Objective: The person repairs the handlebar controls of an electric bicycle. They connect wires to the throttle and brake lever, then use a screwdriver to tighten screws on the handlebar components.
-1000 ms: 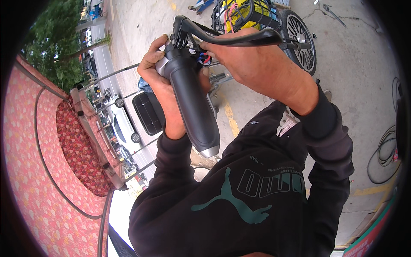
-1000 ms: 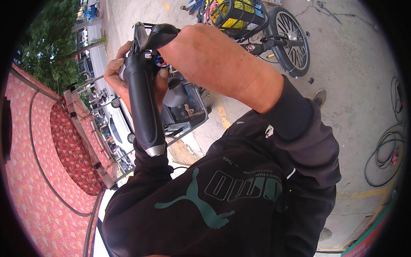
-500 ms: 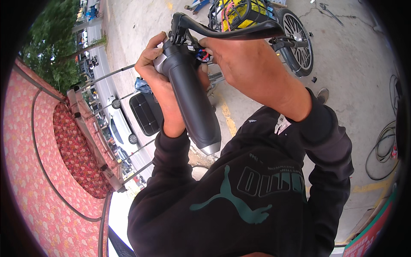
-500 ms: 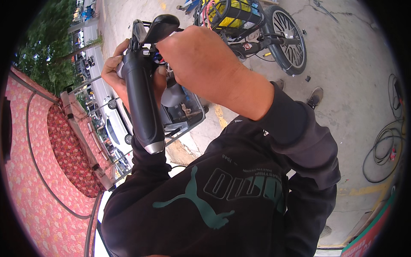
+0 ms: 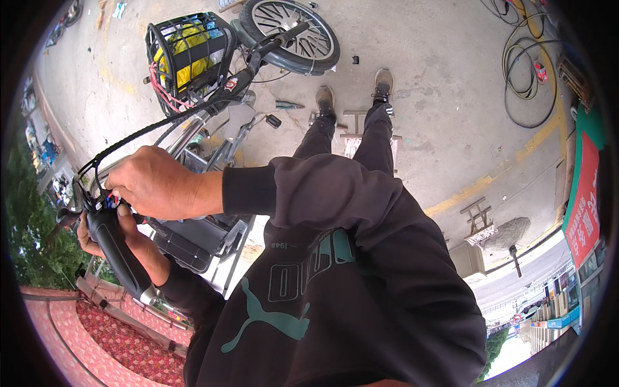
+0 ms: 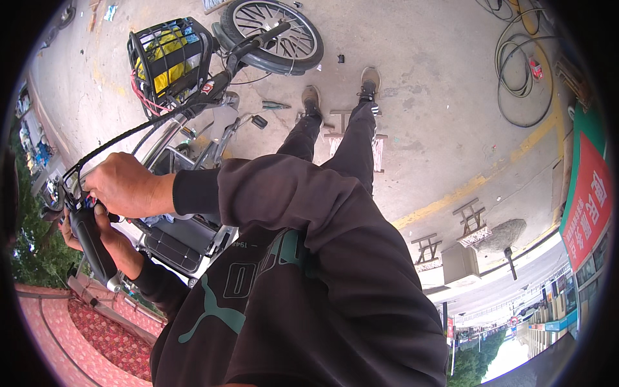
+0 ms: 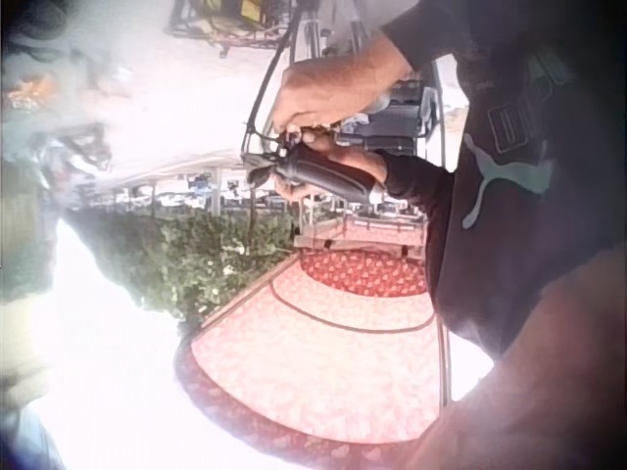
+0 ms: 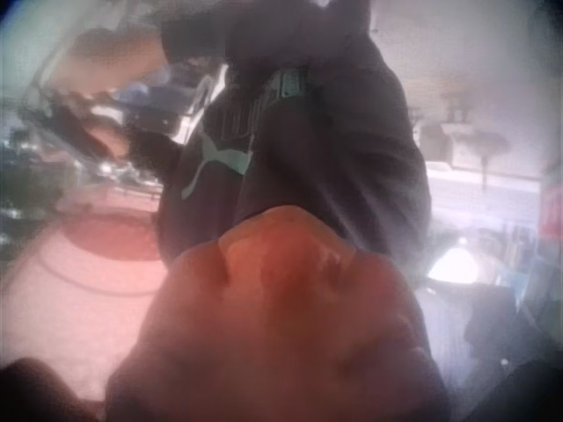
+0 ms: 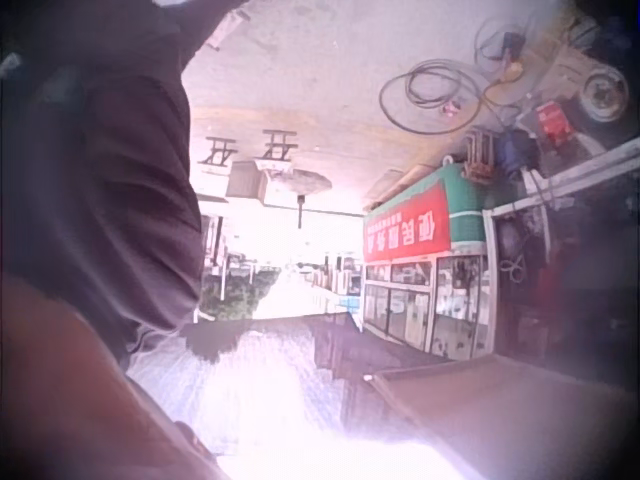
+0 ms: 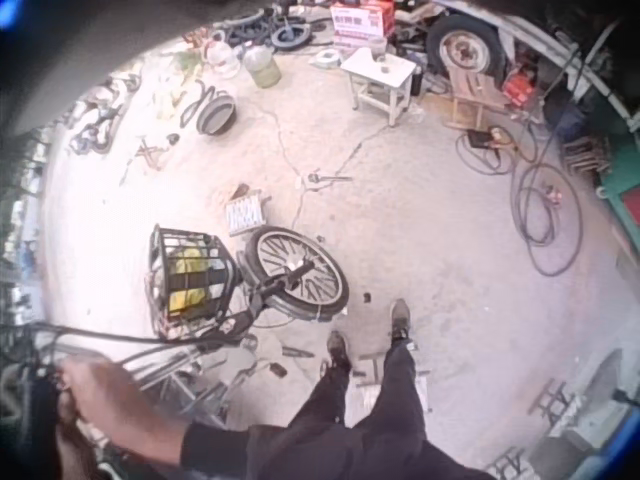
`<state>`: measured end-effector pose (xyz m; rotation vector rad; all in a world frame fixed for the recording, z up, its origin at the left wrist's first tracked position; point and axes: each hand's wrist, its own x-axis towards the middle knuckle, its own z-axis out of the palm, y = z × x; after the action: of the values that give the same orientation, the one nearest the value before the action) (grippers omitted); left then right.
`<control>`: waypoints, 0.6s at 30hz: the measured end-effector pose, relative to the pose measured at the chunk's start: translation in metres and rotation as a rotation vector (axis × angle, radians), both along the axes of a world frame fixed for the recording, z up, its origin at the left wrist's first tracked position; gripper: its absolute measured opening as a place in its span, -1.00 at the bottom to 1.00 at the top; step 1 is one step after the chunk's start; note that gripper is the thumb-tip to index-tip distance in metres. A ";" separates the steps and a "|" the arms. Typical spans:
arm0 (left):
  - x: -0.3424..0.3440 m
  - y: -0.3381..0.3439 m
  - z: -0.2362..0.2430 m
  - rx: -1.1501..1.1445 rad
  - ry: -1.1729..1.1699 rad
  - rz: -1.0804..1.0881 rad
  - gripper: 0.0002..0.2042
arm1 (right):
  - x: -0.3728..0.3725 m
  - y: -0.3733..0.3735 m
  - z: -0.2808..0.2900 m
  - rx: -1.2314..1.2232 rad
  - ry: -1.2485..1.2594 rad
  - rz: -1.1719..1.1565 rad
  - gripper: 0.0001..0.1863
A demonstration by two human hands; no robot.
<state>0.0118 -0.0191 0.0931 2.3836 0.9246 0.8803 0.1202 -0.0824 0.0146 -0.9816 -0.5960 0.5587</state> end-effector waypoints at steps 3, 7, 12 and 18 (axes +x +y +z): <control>0.008 -0.006 0.006 -0.015 0.078 0.058 -0.45 | 0.001 0.001 -0.001 0.015 0.095 0.021 -0.85; -0.015 -0.002 0.011 -0.044 0.065 0.080 -0.48 | 0.021 -0.076 -0.068 0.027 0.072 0.030 -0.59; -0.045 0.012 0.023 -0.067 0.091 0.071 -0.56 | 0.041 -0.221 -0.409 -0.809 0.759 -0.307 -0.61; -0.062 0.054 0.057 -0.088 0.145 0.151 -0.58 | 0.045 -0.304 -0.742 -1.643 0.383 -0.233 -0.40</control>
<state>-0.0499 0.0353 0.1502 2.3507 1.1872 0.7117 0.1656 -0.3860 -0.7271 -2.3415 0.5090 0.9927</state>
